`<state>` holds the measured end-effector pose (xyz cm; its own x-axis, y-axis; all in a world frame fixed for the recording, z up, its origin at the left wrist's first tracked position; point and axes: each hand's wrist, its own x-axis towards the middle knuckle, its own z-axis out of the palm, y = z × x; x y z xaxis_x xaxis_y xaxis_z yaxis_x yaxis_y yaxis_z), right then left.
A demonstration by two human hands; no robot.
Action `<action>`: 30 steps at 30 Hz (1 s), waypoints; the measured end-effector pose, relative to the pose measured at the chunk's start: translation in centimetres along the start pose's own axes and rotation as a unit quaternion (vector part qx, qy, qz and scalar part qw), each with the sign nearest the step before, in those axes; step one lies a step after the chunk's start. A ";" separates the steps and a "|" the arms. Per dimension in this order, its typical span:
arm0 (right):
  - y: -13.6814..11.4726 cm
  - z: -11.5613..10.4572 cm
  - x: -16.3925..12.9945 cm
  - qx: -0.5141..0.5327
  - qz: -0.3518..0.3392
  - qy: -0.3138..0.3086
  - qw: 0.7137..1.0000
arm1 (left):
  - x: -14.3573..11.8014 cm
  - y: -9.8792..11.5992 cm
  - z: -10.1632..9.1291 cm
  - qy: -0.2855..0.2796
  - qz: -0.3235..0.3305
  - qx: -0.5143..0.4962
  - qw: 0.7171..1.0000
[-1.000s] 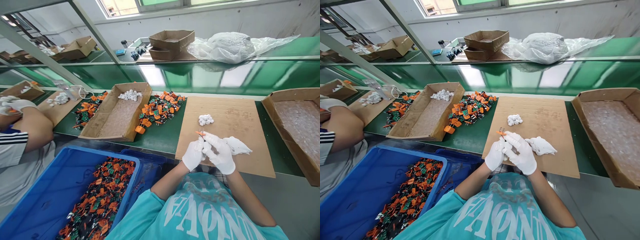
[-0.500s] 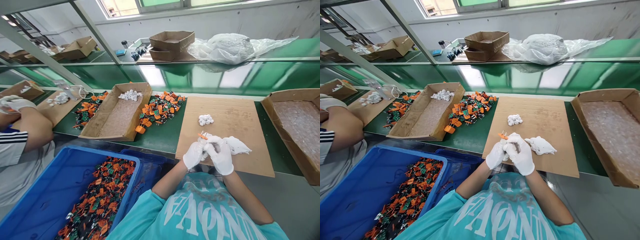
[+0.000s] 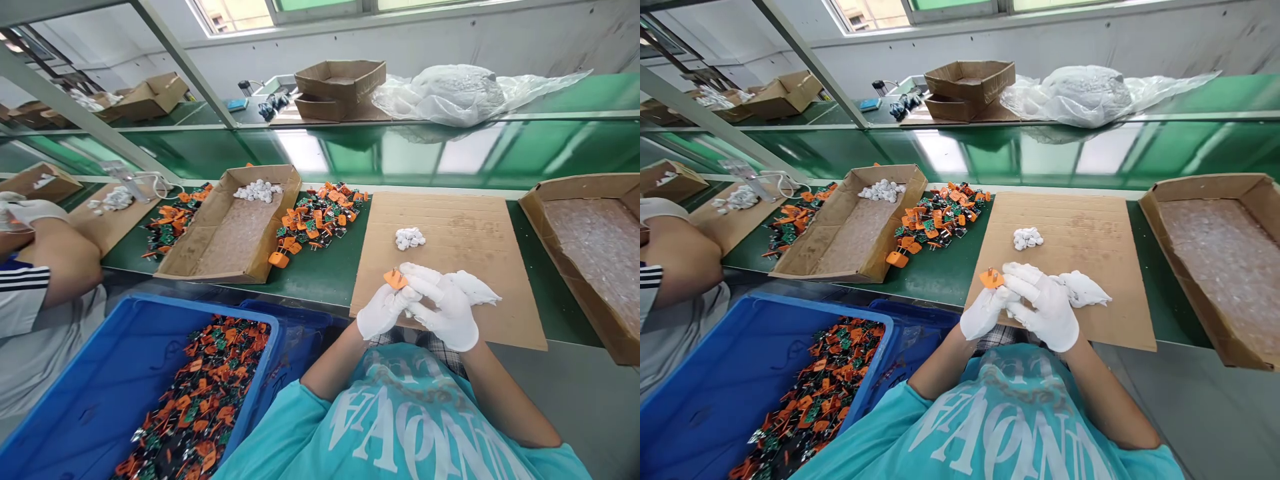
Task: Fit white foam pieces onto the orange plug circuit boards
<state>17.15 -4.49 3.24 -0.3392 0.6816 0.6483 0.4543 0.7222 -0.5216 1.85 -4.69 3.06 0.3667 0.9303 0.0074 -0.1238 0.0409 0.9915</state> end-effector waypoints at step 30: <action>-1.8 -0.3 0.1 0.048 0.066 0.050 0.995 | -0.1 1.0 -1.2 0.022 0.149 0.186 0.971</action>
<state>16.54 -5.77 4.43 -0.1962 0.7602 0.6193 0.4064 0.6379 -0.6542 0.57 -4.28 3.93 0.3243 0.8960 0.3034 0.1264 -0.3589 0.9248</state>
